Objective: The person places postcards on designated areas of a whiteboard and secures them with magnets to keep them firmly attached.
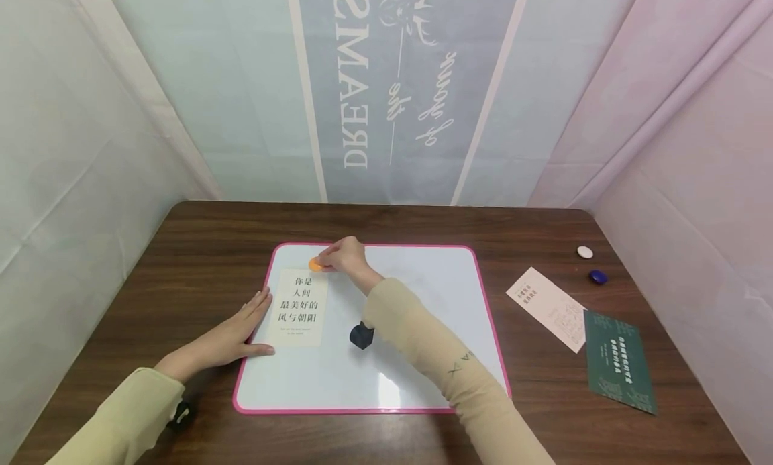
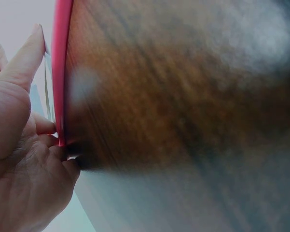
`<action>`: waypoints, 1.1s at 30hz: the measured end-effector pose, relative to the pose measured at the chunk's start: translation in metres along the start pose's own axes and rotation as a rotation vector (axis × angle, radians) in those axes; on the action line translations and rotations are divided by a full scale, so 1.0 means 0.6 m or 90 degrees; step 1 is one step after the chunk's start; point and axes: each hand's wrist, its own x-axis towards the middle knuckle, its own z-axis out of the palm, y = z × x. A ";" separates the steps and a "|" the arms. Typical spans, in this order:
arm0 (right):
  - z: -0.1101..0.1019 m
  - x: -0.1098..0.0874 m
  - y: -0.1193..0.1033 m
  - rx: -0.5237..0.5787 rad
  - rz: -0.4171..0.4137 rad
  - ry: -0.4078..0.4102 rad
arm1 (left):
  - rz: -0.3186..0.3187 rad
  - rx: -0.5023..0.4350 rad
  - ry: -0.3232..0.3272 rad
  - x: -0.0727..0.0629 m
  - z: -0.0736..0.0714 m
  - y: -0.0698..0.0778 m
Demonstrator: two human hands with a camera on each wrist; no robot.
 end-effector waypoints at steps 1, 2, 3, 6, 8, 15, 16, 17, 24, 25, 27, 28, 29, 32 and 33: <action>0.002 0.001 0.000 -0.002 0.001 0.000 | 0.000 0.000 0.000 0.000 0.000 0.000; 0.005 0.002 -0.001 -0.002 0.003 0.000 | 0.000 0.000 0.000 0.000 -0.001 0.000; 0.007 0.002 -0.001 -0.003 0.003 0.001 | -0.002 -0.001 0.000 -0.001 -0.002 0.000; 0.013 0.004 -0.002 -0.013 0.000 0.006 | -0.005 -0.003 -0.001 -0.001 -0.003 0.001; 0.017 0.003 -0.002 -0.020 -0.003 0.010 | -0.007 -0.007 -0.003 -0.001 -0.004 0.001; 0.027 0.002 -0.001 -0.054 -0.014 0.025 | -0.008 -0.018 -0.008 -0.002 -0.008 0.002; 0.028 0.002 -0.001 -0.059 -0.014 0.028 | -0.008 -0.019 -0.009 -0.002 -0.009 0.003; 0.030 0.002 -0.001 -0.065 -0.013 0.031 | -0.008 -0.020 -0.010 -0.002 -0.010 0.003; 0.035 0.006 0.000 -0.079 0.001 0.037 | -0.006 -0.024 -0.012 0.000 -0.014 0.008; 0.036 0.006 0.002 -0.083 0.001 0.038 | -0.005 -0.021 -0.012 0.001 -0.013 0.008; 0.037 0.006 0.004 -0.081 0.002 0.040 | -0.005 -0.020 -0.012 0.002 -0.012 0.008; 0.037 0.006 0.005 -0.080 0.001 0.041 | -0.007 -0.016 -0.013 0.002 -0.011 0.008; 0.038 0.006 0.006 -0.080 0.000 0.041 | -0.009 -0.014 -0.014 0.003 -0.010 0.007; 0.041 0.007 0.008 -0.071 -0.004 0.037 | -0.012 -0.012 -0.012 0.002 -0.007 0.004; 0.042 0.007 0.008 -0.071 -0.007 0.035 | -0.013 -0.010 -0.010 0.001 -0.007 0.003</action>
